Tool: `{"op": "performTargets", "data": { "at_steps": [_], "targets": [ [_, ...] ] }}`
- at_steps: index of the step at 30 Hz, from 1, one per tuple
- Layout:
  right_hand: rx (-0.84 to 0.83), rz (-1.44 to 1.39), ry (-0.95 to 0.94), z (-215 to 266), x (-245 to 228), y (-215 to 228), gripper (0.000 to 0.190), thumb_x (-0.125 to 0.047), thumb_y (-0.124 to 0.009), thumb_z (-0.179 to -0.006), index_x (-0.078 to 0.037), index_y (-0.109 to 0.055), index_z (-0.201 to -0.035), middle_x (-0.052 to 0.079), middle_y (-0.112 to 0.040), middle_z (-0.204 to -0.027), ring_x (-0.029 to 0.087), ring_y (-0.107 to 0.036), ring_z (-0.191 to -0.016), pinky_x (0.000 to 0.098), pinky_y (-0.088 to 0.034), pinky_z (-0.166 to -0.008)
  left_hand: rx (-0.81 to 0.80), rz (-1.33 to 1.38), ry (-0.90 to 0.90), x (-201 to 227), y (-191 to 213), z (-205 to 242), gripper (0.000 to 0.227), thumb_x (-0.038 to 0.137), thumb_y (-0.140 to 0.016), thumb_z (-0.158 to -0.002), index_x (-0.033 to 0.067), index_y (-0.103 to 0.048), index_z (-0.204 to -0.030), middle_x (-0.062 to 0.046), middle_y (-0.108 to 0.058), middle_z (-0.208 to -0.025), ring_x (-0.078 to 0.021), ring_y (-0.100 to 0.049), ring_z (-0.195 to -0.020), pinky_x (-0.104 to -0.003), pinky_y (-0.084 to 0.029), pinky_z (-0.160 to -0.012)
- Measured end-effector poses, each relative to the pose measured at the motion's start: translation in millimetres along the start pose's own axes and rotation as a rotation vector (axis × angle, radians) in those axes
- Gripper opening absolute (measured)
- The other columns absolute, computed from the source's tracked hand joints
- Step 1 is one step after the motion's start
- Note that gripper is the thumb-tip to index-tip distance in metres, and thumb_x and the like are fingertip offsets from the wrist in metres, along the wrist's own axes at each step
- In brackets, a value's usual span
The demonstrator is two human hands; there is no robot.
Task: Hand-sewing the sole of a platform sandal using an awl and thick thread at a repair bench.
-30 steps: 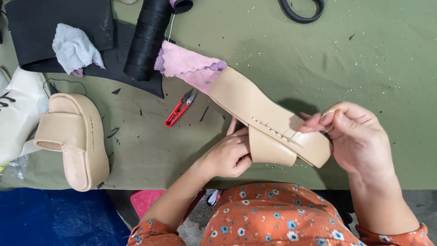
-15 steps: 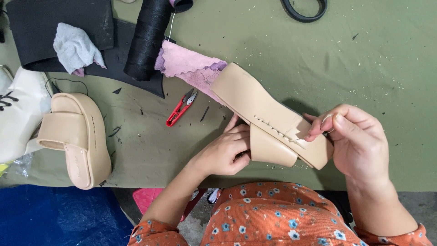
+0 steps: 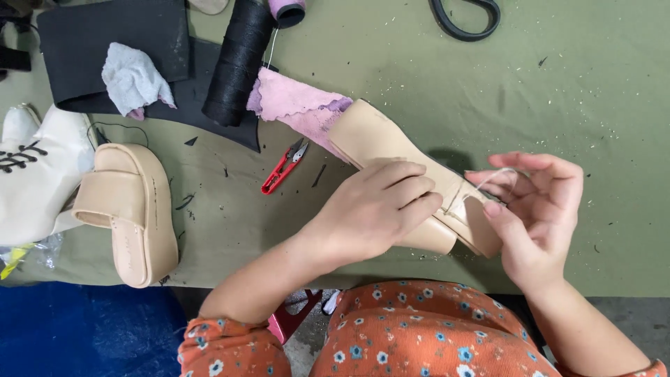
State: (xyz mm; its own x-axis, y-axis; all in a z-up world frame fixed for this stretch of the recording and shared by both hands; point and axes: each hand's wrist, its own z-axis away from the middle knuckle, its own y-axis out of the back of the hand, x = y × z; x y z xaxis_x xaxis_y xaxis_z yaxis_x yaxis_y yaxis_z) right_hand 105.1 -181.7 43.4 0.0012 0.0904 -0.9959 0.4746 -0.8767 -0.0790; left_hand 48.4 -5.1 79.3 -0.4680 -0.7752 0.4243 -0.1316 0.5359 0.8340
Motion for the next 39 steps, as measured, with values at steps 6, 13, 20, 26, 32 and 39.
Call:
{"op": "performTargets", "data": {
  "at_steps": [6,13,20,26,32,39],
  "targets": [
    [-0.027,0.052,0.014,-0.8,-3.3,-3.4,0.036,0.004,-0.043,-0.075,-0.001,-0.026,-0.107,0.023,-0.047,-0.099,0.028,-0.053,-0.089,0.0317,-0.044,-0.084,-0.087,-0.159,-0.034,1.2,-7.1,-3.3,0.007,-0.002,-0.047,-0.071,0.0048,-0.049,-0.069,-0.004,-0.041,-0.067,-0.0215,-0.047,-0.079,-0.031,-0.043,-0.062],
    [-0.062,0.33,-0.076,-0.5,-10.5,-6.6,0.035,-0.007,-0.047,-0.075,-0.003,-0.031,-0.106,0.016,-0.057,-0.096,0.018,-0.053,-0.091,0.0266,-0.04,-0.083,-0.047,-0.279,-0.101,2.2,-9.5,-4.4,0.012,-0.001,-0.049,-0.07,0.01,-0.051,-0.066,-0.001,-0.04,-0.064,-0.0193,-0.042,-0.067,-0.029,-0.044,-0.061],
    [-0.036,0.327,-0.026,4.1,-6.6,-7.2,0.036,-0.007,-0.047,-0.077,-0.001,-0.03,-0.108,0.013,-0.056,-0.09,0.027,-0.058,-0.095,0.0282,-0.041,-0.084,-0.063,-0.289,-0.144,0.6,-11.0,-7.4,0.02,-0.003,-0.047,-0.068,0.0131,-0.045,-0.057,0.001,-0.033,-0.059,-0.0173,-0.036,-0.059,-0.026,-0.037,-0.051],
    [-0.043,0.244,-0.007,5.3,-1.7,-6.0,0.035,-0.003,-0.046,-0.077,0.001,-0.03,-0.107,0.016,-0.054,-0.09,0.032,-0.058,-0.096,0.0328,-0.044,-0.086,-0.126,-0.245,-0.164,-5.2,-8.4,-9.1,0.02,-0.003,-0.051,-0.066,0.0128,-0.044,-0.056,0.0,-0.039,-0.059,-0.0173,-0.038,-0.058,-0.028,-0.032,-0.042],
    [-0.026,0.231,-0.07,3.1,-1.4,-5.2,0.035,0.001,-0.045,-0.075,0.001,-0.03,-0.106,0.015,-0.055,-0.089,0.031,-0.058,-0.096,0.0304,-0.044,-0.084,-0.092,-0.29,-0.172,0.6,-10.7,-11.6,0.012,0.001,-0.052,-0.063,0.0113,-0.049,-0.057,-0.002,-0.039,-0.056,-0.0211,-0.039,-0.055,-0.03,-0.034,-0.046],
    [-0.035,0.27,-0.025,3.5,-1.1,-4.0,0.03,-0.003,-0.044,-0.076,0.001,-0.03,-0.102,0.016,-0.056,-0.091,0.029,-0.057,-0.097,0.0293,-0.041,-0.083,-0.059,-0.361,-0.178,4.1,-12.8,-11.1,0.013,0.002,-0.049,-0.07,0.011,-0.05,-0.061,-0.002,-0.039,-0.06,-0.0197,-0.038,-0.058,-0.028,-0.032,-0.046]
  ]
}}
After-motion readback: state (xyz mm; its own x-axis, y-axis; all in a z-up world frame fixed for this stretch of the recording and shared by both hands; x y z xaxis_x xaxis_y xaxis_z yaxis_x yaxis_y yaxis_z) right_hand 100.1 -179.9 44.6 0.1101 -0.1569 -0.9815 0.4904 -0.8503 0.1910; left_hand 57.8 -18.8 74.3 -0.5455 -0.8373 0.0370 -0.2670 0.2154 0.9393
